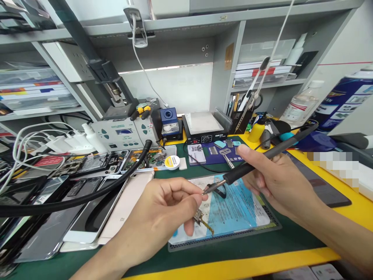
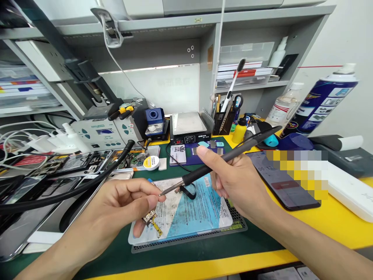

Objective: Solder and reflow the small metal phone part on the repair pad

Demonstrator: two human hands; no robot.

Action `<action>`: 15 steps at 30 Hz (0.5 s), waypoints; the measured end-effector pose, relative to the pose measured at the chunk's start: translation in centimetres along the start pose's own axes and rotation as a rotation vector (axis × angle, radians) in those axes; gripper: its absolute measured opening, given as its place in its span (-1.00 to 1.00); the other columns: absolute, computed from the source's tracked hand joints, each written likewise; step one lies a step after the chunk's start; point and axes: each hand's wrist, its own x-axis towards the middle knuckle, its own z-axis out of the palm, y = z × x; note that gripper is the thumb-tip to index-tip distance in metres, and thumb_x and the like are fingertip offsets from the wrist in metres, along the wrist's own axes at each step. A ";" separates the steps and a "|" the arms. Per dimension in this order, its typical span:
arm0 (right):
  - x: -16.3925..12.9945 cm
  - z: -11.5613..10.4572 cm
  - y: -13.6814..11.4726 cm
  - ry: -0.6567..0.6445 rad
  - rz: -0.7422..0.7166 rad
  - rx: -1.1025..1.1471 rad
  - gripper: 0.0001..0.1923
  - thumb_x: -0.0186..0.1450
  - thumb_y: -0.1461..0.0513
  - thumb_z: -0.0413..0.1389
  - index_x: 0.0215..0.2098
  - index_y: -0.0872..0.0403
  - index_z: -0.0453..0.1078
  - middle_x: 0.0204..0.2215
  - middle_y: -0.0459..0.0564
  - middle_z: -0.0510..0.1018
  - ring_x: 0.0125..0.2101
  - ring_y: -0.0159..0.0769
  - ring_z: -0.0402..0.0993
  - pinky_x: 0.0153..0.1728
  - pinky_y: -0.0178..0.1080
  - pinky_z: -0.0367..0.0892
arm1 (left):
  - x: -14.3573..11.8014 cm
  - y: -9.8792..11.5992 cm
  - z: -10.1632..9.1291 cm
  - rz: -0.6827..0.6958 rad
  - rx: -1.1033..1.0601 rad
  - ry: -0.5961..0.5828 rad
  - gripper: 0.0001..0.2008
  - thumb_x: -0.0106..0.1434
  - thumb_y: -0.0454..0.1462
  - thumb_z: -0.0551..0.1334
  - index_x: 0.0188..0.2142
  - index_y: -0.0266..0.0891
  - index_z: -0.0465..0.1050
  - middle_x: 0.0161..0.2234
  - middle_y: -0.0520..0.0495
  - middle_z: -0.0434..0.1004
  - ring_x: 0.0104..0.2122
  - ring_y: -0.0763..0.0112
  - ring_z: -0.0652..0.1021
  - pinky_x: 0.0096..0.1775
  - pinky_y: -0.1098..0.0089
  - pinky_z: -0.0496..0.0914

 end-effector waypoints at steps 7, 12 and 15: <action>0.0 -0.1 0.1 0.005 -0.003 0.000 -0.29 0.07 -0.17 0.38 -0.90 -0.03 0.13 -0.91 -0.18 0.08 -0.81 -0.45 0.07 -0.74 -0.26 0.00 | 0.1 -0.1 0.0 -0.011 -0.007 -0.003 -0.82 0.31 -0.17 0.31 -0.32 -0.23 0.59 -0.62 0.08 0.47 -0.64 0.65 0.34 -0.54 0.61 0.19; 0.0 -0.1 0.2 -0.001 -0.001 0.003 -0.30 0.11 -0.15 0.36 -0.89 -0.03 0.15 -0.91 -0.17 0.08 -0.81 -0.44 0.07 -0.74 -0.26 0.01 | 0.1 -0.1 -0.1 -0.014 -0.013 -0.011 -0.82 0.32 -0.16 0.32 -0.31 -0.22 0.59 -0.61 0.08 0.47 -0.63 0.66 0.34 -0.54 0.62 0.17; 0.0 -0.1 0.1 0.002 0.001 0.002 -0.30 0.13 -0.14 0.36 -0.90 -0.03 0.14 -0.91 -0.18 0.07 -0.81 -0.44 0.06 -0.74 -0.25 0.00 | 0.1 -0.1 -0.1 -0.007 -0.016 -0.016 -0.82 0.32 -0.16 0.31 -0.30 -0.22 0.59 -0.61 0.08 0.46 -0.63 0.66 0.33 -0.54 0.62 0.18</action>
